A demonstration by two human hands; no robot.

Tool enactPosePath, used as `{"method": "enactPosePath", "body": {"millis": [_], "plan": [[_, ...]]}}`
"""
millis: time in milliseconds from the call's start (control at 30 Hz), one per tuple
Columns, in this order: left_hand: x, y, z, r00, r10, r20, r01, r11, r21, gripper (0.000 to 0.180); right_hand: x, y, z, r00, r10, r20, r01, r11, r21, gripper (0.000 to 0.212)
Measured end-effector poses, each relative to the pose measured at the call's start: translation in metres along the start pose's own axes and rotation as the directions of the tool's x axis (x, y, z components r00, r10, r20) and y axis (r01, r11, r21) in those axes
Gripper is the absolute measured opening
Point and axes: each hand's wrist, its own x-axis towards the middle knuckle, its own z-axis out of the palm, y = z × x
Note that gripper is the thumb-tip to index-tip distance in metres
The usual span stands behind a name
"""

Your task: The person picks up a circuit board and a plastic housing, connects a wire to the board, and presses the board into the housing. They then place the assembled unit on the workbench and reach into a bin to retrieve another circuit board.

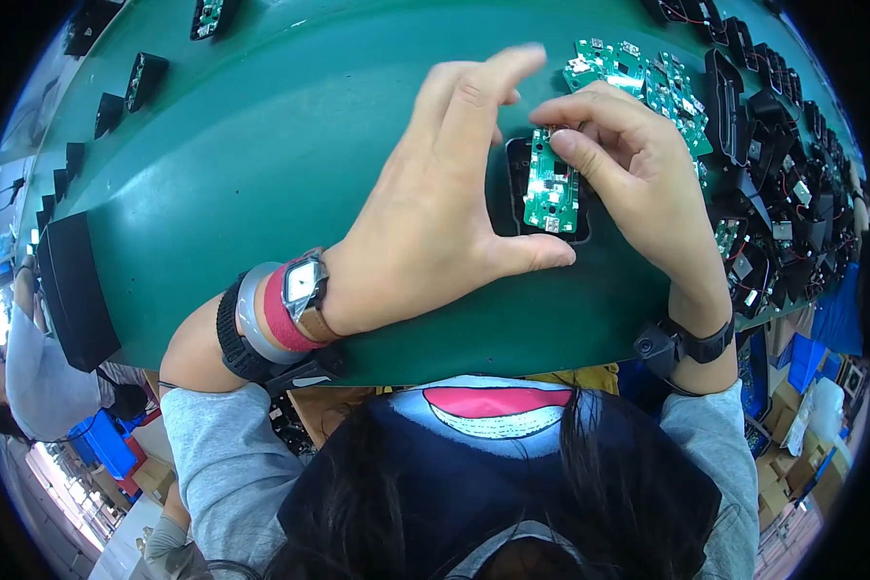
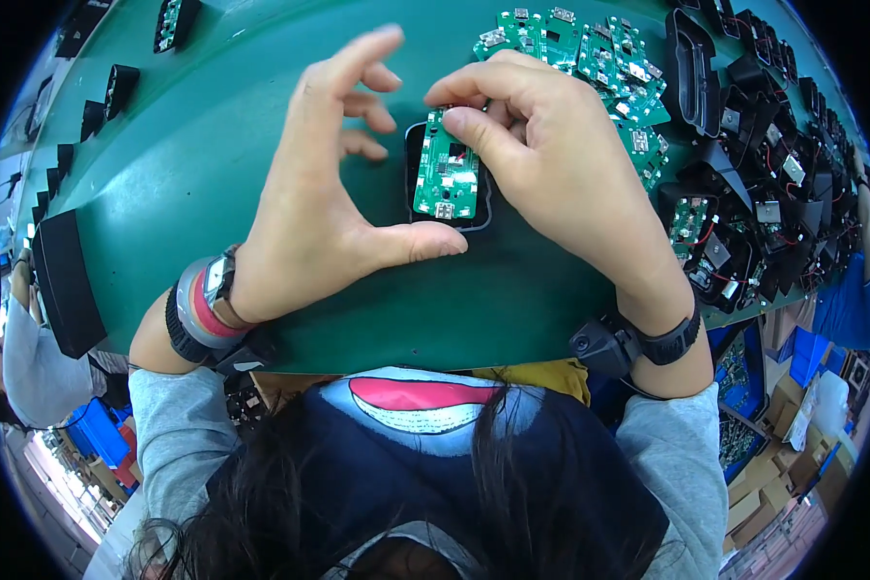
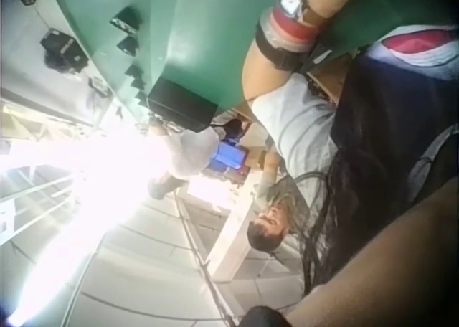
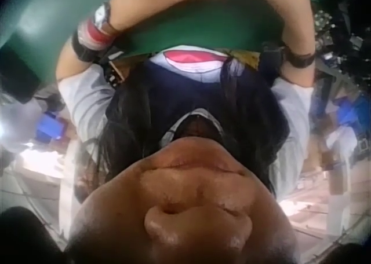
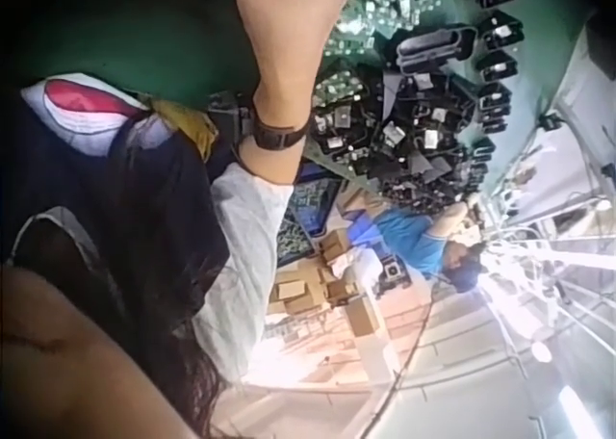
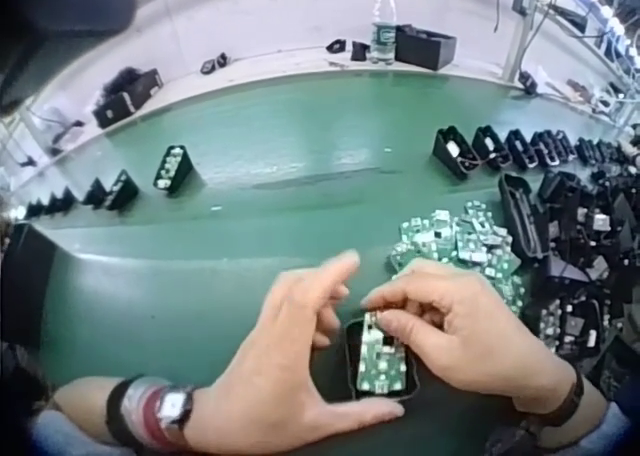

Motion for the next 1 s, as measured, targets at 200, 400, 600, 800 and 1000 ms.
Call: {"method": "enactPosePath", "body": {"millis": [200, 400, 600, 800, 1000], "plan": [[-0.006, -0.001, -0.001, 0.980, 0.091, 0.174, -0.107, 0.990, 0.087, 0.037, -0.001, -0.001, 0.000, 0.993, -0.087, 0.077, 0.100, 0.978, -0.181, 0.015], [-0.006, 0.000, -0.006, 0.974, 0.143, 0.177, -0.172, 0.972, 0.160, 0.037, -0.012, -0.027, -0.027, 0.975, -0.202, 0.094, 0.223, 0.910, -0.349, 0.009], [-0.003, -0.004, -0.004, 0.969, 0.159, 0.191, -0.191, 0.968, 0.162, 0.038, -0.030, -0.045, -0.026, 0.960, 0.046, 0.275, 0.088, 0.886, -0.455, 0.021], [0.001, 0.000, -0.009, 0.952, 0.181, 0.247, -0.224, 0.961, 0.160, 0.043, -0.025, -0.051, -0.032, 0.950, 0.028, 0.311, 0.154, 0.825, -0.544, 0.027], [0.022, -0.006, -0.021, 0.804, 0.233, 0.547, -0.332, 0.939, 0.088, 0.034, -0.021, -0.048, -0.034, 0.930, 0.131, 0.344, -0.003, 0.937, -0.350, 0.017]]}}
